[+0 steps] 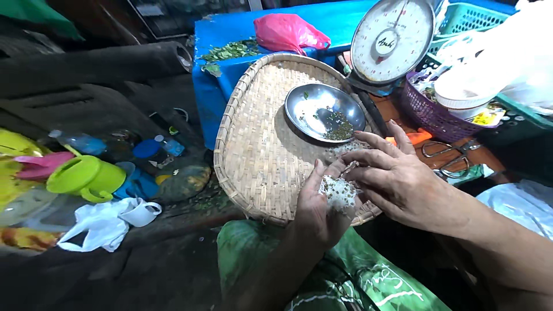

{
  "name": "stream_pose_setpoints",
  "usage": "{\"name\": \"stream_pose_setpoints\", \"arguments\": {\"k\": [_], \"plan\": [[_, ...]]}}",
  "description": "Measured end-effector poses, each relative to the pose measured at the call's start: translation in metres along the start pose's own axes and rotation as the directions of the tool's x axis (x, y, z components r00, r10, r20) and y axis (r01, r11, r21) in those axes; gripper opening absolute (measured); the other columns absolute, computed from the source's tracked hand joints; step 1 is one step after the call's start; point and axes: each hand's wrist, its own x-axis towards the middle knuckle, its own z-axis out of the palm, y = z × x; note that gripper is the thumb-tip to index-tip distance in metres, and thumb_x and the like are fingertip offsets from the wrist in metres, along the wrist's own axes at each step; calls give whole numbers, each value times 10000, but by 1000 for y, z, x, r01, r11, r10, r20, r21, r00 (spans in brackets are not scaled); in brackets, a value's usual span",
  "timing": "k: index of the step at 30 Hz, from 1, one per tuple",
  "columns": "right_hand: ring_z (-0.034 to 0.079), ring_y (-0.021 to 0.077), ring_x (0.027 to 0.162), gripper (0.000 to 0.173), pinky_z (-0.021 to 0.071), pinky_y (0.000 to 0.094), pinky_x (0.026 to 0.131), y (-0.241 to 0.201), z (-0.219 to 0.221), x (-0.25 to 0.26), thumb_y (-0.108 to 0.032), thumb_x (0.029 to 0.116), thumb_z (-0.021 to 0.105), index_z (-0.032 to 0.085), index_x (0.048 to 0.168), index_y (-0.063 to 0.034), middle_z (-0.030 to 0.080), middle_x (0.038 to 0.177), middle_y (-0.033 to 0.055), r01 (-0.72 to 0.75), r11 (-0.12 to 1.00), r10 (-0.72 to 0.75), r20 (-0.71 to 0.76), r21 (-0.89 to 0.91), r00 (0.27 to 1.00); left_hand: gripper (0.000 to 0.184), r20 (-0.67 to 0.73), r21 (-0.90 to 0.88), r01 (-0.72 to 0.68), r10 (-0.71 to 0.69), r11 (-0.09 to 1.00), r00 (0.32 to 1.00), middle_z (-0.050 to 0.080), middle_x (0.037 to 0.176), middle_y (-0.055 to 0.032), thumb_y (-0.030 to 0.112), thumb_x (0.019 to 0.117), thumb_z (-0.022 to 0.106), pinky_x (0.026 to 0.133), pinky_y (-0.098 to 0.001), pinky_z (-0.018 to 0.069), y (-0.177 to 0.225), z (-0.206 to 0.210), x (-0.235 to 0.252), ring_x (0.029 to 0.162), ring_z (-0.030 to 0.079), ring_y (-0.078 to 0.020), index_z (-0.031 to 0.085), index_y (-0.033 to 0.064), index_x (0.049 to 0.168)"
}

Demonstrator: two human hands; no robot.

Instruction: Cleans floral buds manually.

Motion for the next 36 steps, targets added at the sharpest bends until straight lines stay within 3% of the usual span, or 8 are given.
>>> {"name": "stream_pose_setpoints", "arguments": {"k": [3,8,11,16,21,26,31,36], "plan": [[402,390,1461,272,106,758,1173,-1,2,1,-208,1002,519,766,1090,-138,684,1299,92,16,1000,-15,-42,18,999,447,46,53,-21,18,998,999,676,1010,-138,307,1098,246,871,-365,576,-1,-4,1,956,689,-210,606,42,1101],[404,400,1458,280,112,760,1175,0,1,1,-209,1012,517,775,1099,-144,672,1330,99,18,1000,-17,-62,12,998,357,28,113,-72,69,991,997,685,1027,-137,179,1098,279,896,-371,575,-5,-1,1,961,699,-209,604,39,1144],[410,403,1452,280,116,757,1173,0,2,1,-201,1010,515,774,1092,-131,673,1324,108,26,999,-25,-77,17,997,426,74,92,-33,26,995,997,680,1044,-130,286,1100,266,910,-374,565,-2,-4,1,990,686,-209,618,48,1131],[407,393,1459,273,121,748,1179,-2,5,1,-196,1020,511,766,1071,-113,677,1319,107,36,998,-30,-92,61,995,627,24,20,38,-38,999,999,685,1038,-134,535,1050,241,826,-356,584,1,-5,0,957,692,-213,631,49,1123],[409,385,1460,278,130,738,1188,-6,17,2,-235,1043,526,770,1076,-106,680,1316,107,42,988,-28,-93,150,995,592,32,-26,43,-42,999,999,700,931,-104,541,1045,306,816,-341,586,0,-4,0,893,704,-179,653,66,987],[384,371,1480,297,119,741,1190,-7,23,2,-256,1057,512,764,1125,-115,660,1354,99,19,983,-12,-40,180,999,623,71,-5,45,-44,999,996,697,970,-99,566,1044,271,822,-317,573,0,-7,1,920,693,-164,647,69,1047],[435,348,1449,249,128,726,1196,-3,24,3,-182,1026,535,770,1029,-100,699,1277,88,25,977,-8,-79,213,997,644,77,39,39,-42,998,996,696,1007,-108,575,1044,253,841,-334,572,-1,-6,0,947,691,-178,645,66,1086],[432,348,1453,237,125,718,1207,-5,20,4,-169,1021,547,766,1001,-82,704,1260,94,22,974,3,-109,226,994,640,57,39,31,-33,999,998,695,978,-108,577,1044,265,846,-347,575,-1,-3,-1,935,695,-186,648,65,1042]]}}
